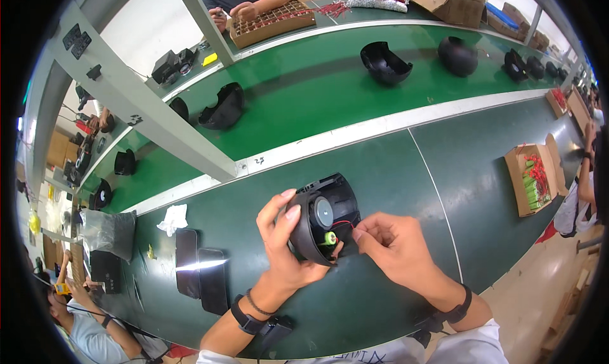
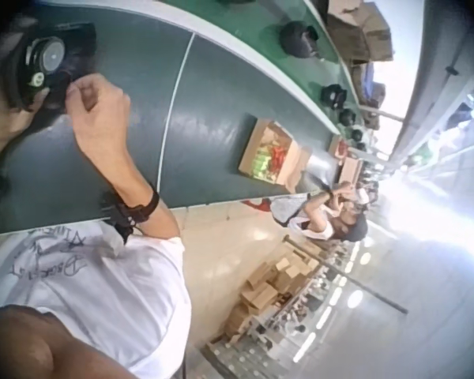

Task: Assembling the internal components, battery, and wires into a portable speaker housing.

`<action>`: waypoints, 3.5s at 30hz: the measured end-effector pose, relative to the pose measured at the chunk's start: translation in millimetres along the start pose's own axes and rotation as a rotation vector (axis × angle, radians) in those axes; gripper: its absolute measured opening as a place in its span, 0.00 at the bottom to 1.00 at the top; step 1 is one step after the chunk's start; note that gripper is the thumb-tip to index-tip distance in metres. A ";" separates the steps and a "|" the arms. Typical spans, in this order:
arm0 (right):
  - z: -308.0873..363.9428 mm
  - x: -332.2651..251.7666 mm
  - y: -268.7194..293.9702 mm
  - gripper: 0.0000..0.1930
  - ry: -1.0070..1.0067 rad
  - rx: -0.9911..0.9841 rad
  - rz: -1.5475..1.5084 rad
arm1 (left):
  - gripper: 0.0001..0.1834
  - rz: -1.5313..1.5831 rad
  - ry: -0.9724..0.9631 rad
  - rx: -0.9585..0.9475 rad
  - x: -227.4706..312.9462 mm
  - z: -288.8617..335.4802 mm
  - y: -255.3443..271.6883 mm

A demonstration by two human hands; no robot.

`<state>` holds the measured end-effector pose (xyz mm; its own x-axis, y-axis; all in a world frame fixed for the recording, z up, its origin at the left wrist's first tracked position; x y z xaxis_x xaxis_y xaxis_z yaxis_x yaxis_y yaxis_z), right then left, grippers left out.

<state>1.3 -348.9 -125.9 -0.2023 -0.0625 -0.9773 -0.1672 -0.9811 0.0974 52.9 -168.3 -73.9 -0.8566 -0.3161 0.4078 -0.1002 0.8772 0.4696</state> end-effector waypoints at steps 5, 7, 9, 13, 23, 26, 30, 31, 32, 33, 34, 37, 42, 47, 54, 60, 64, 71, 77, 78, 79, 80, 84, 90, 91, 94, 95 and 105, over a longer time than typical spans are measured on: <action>1.0 27.2 -26.9 0.06 -0.274 -0.191 -0.628 | 0.54 -0.111 -0.131 -0.006 19.3 -1.8 5.7; 4.6 24.6 -34.1 0.06 -0.275 -0.171 -0.722 | 0.54 -0.104 -0.098 -0.009 18.7 -1.4 4.5; 8.1 22.4 -37.8 0.06 -0.270 -0.153 -0.819 | 0.54 -0.132 -0.124 0.006 22.6 -3.2 5.7; 8.7 23.3 -42.3 0.08 -0.334 -0.149 -1.025 | 0.55 -0.151 -0.176 0.029 27.2 -0.8 16.6; 8.4 22.6 -43.3 0.09 -0.280 -0.188 -0.945 | 0.48 -0.080 -0.245 0.153 35.1 -1.1 21.6; 14.0 -0.3 -37.3 0.08 0.024 -0.022 -0.565 | 0.53 -0.077 -0.057 0.103 17.2 0.8 22.7; 38.5 -41.3 -37.8 0.05 0.585 0.152 0.188 | 0.41 0.328 0.525 0.260 -15.2 -5.0 7.7; 41.9 -50.1 -41.5 0.05 0.637 0.168 0.268 | 0.38 0.428 0.659 0.268 -22.0 -1.5 2.2; 41.4 -49.6 -45.0 0.05 0.648 0.169 0.270 | 0.38 0.430 0.650 0.275 -18.6 -2.6 2.2; 40.8 -47.9 -56.0 0.05 0.685 0.141 0.408 | 0.36 0.502 0.774 0.290 -24.4 6.3 -3.7; 41.5 -48.5 -67.5 0.05 0.719 0.112 0.548 | 0.35 0.576 0.898 0.303 -29.6 16.1 -9.7; 44.8 -50.2 -81.8 0.09 0.698 0.083 0.570 | 0.25 0.687 1.008 0.319 -38.6 31.0 -26.3; 46.6 -45.0 -89.1 0.17 0.702 -0.004 0.702 | 0.22 0.831 1.104 0.231 -55.3 40.6 -54.4; 43.9 -58.8 -51.9 0.18 0.680 -0.040 0.596 | 0.24 0.624 1.059 0.262 -72.1 36.3 -26.4; -151.3 -72.9 177.8 0.58 0.446 0.648 0.473 | 0.22 0.519 0.914 -0.031 -78.0 10.8 -0.2; -239.6 -35.8 268.6 0.61 0.499 0.783 0.407 | 0.27 0.406 0.869 -0.379 -61.5 5.0 -17.7; -189.9 -64.8 192.8 0.50 0.712 0.608 0.356 | 0.30 0.300 0.946 -0.492 -62.7 10.0 12.6; 32.0 -60.2 7.9 0.37 0.867 -0.116 0.842 | 0.32 0.350 0.973 -0.701 -47.9 12.1 -18.9; 38.6 -51.2 2.4 0.33 0.521 -0.263 0.107 | 0.28 0.498 0.738 -0.313 -44.3 12.7 -27.5; 27.5 -31.7 18.5 0.31 0.467 -0.155 -0.178 | 0.27 0.597 0.807 -0.377 -40.9 15.0 -33.6; 15.2 -26.3 17.0 0.30 0.400 -0.094 -0.097 | 0.27 0.666 0.857 -0.468 -33.8 14.4 -38.8; 4.5 -22.6 14.2 0.28 0.338 -0.032 -0.012 | 0.27 0.735 0.897 -0.556 -27.1 15.6 -46.0; -4.6 -7.3 -11.0 0.18 0.237 -0.163 -0.335 | 0.27 0.776 0.840 -0.563 -21.5 21.8 -54.1; -7.8 -6.6 4.7 0.08 0.224 -0.040 -0.454 | 0.27 0.744 0.893 -0.612 -6.9 24.3 -54.4; -7.4 -2.1 4.0 0.08 0.199 -0.035 -0.485 | 0.27 0.720 0.886 -0.618 -7.4 24.1 -52.4; -5.3 1.6 5.0 0.07 0.238 -0.037 -0.501 | 0.28 0.710 0.857 -0.606 -4.1 21.3 -52.0; -5.8 5.9 6.6 0.07 0.225 -0.028 -0.500 | 0.28 0.719 0.866 -0.614 -5.2 23.9 -54.5; -2.2 5.8 7.3 0.06 0.277 -0.001 -0.433 | 0.28 0.684 0.735 -0.547 -6.9 16.3 -55.8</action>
<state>1.1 -356.8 -131.2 0.1489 0.3031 -0.9413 -0.1784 -0.9280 -0.3271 56.2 -209.2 -115.7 -0.1250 -0.1260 0.9841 0.6615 0.7287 0.1773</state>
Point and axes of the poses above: each hand's wrist, its own z-axis away from the middle knuckle, its own y-axis out of the back of the hand, x = y × z, the point moved 10 cm from there along -z, towards the middle knuckle, and after that the axes turned 8 degrees about -z, right-handed, at the moved point
